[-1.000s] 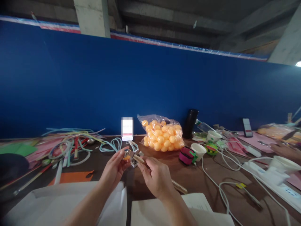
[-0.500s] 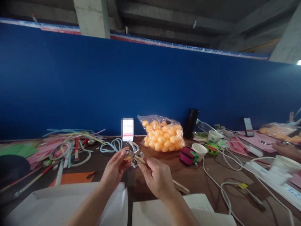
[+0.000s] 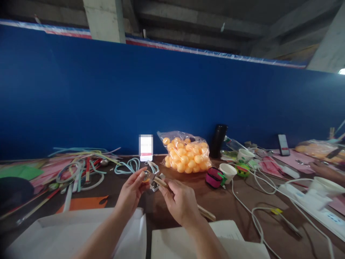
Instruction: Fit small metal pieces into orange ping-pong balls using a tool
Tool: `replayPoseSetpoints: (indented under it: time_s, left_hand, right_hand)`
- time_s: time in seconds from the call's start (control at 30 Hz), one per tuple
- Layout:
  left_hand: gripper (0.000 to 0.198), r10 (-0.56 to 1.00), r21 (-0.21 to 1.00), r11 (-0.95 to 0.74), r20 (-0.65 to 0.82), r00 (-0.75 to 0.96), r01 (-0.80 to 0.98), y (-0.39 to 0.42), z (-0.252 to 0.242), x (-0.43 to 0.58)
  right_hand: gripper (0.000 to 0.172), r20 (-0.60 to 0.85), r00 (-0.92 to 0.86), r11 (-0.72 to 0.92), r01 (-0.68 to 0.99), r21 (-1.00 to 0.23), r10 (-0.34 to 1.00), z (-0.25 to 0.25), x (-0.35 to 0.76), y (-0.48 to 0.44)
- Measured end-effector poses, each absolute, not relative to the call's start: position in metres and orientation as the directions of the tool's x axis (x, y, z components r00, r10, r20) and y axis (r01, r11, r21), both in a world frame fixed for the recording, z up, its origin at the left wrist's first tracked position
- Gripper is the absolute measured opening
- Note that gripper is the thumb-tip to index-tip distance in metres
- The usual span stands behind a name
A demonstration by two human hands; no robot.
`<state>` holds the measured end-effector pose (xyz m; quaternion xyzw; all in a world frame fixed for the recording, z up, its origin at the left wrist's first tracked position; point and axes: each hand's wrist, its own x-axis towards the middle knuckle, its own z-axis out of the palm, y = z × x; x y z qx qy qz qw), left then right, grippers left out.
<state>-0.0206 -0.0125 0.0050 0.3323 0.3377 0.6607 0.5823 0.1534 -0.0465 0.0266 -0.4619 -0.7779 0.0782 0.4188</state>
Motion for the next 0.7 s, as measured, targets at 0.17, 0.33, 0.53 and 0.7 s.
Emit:
replayPoseSetpoints:
  time_s: [0.17, 0.33, 0.53, 0.7]
  left_hand:
    - [0.045, 0.994, 0.829, -0.095, 0.049, -0.098, -0.551, -0.0131, 0.0059, -0.0212]
    - [0.041, 0.998, 0.749, -0.063, 0.027, -0.064, -0.659, -0.0152, 0.0102, -0.0232]
    - [0.039, 0.999, 0.73, -0.034, 0.023, -0.025, -0.682, -0.0148, 0.0102, -0.0223]
    - [0.038, 1.0, 0.737, -0.031, 0.02, -0.023, -0.675, -0.016, 0.0096, -0.0214]
  right_hand:
    - [0.028, 0.572, -0.223, 0.557, 0.652, -0.514, 0.789, 0.0266, 0.1539, -0.0457]
    - [0.026, 0.611, -0.18, 0.578, 0.601, -0.552, 0.771, 0.0267, 0.1568, -0.0461]
    - [0.026, 0.582, -0.222, 0.58, 0.601, -0.55, 0.782, 0.0275, 0.1542, -0.0484]
    - [0.025, 0.572, -0.226, 0.567, 0.628, -0.533, 0.788, 0.0275, 0.1538, -0.0482]
